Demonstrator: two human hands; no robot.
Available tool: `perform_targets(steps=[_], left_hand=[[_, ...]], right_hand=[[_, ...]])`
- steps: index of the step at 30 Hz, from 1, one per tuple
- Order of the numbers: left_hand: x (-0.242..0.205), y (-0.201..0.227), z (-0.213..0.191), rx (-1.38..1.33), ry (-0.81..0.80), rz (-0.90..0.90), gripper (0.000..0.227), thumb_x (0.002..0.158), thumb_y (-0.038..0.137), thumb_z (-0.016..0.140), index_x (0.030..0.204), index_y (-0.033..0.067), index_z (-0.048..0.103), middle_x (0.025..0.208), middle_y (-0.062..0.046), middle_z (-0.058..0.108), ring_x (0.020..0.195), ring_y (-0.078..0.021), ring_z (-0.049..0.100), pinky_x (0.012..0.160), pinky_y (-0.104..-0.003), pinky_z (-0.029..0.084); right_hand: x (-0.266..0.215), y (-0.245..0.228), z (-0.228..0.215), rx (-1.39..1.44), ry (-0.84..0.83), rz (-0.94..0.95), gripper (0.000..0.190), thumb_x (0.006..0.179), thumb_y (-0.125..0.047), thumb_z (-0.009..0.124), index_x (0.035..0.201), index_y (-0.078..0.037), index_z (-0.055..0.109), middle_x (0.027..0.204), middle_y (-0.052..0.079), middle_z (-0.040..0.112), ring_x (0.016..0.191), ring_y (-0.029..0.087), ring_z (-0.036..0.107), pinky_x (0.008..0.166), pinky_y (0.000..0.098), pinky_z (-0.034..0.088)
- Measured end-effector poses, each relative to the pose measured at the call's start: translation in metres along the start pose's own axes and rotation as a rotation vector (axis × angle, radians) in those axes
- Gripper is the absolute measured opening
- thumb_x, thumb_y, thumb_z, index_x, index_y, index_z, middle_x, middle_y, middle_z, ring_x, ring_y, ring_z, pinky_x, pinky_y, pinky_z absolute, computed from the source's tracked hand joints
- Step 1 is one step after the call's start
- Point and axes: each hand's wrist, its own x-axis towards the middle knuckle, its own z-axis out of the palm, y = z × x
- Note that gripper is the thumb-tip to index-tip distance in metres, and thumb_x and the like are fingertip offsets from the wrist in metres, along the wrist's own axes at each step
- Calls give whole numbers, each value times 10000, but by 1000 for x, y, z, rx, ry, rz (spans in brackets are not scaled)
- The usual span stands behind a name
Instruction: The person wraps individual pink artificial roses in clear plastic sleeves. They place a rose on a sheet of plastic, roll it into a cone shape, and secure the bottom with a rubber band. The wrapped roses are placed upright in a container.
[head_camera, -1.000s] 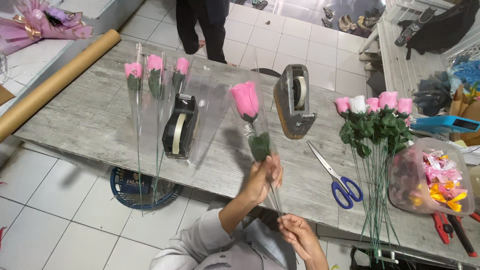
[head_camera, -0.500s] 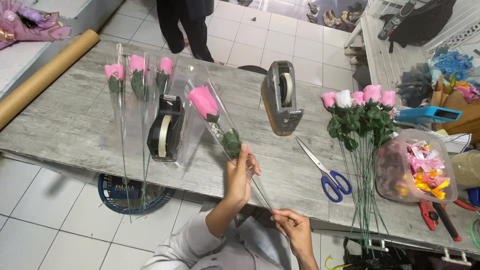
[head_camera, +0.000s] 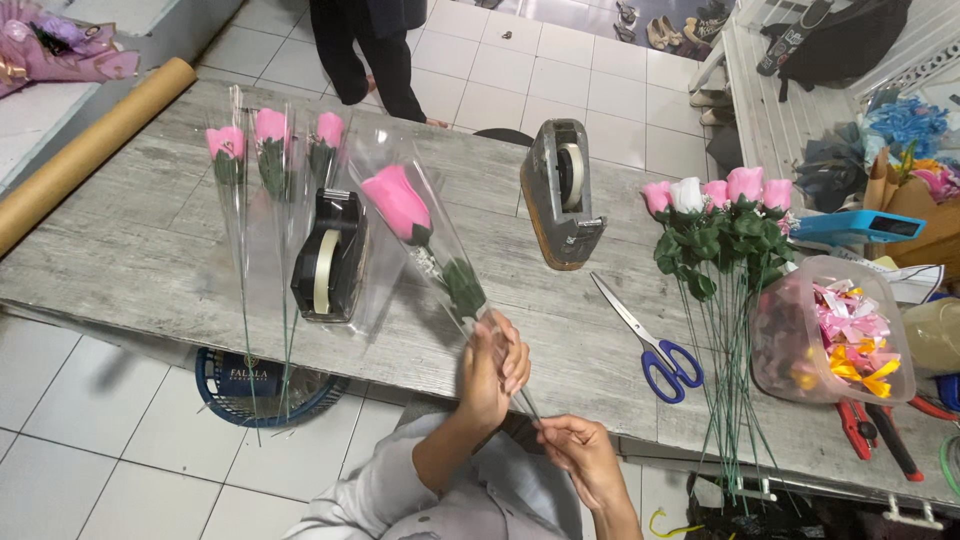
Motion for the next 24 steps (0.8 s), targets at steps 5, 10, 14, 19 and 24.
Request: perform_targets(steps=[5,10,14,19,24], left_hand=[[3,3,5,56,118,-14,377,842,447,448,756,81,435,433,19,283,305,-53,252,278,-174,199],[7,1,0,29,51,8,389,835,465,451,802,78,428,457,15,317,317,-47,270,282,-159,205],[12,4,-4,-83,-160,-5,463,766,505,547,860,68,426,466,19,303,329,-50,259,284,-162,208],[13,15,2,-31,-220,-111,194,885,205,496,771,109,372,421,7,260,306,-85,241,281,-194,192],[17,24,1,-127,-369,-134,199,907,212,449,768,71,429,469,4,314,345,-73,293,294,-179,268]], right_hand=[[-3,1,19,-119,80,-253,137,705,78,635,829,117,679,657,240,631,401,157,396,370,201,253],[-4,0,27,-181,117,-350,158,710,53,638,849,116,680,704,217,636,447,165,464,368,195,251],[8,15,5,54,66,-128,148,730,120,582,866,154,630,686,256,599,436,151,393,351,192,227],[14,15,-5,167,-138,49,150,763,68,577,883,155,601,589,146,489,476,133,376,381,186,231],[15,21,-15,325,-297,156,145,778,49,562,906,102,607,804,187,556,472,94,326,412,173,260]])
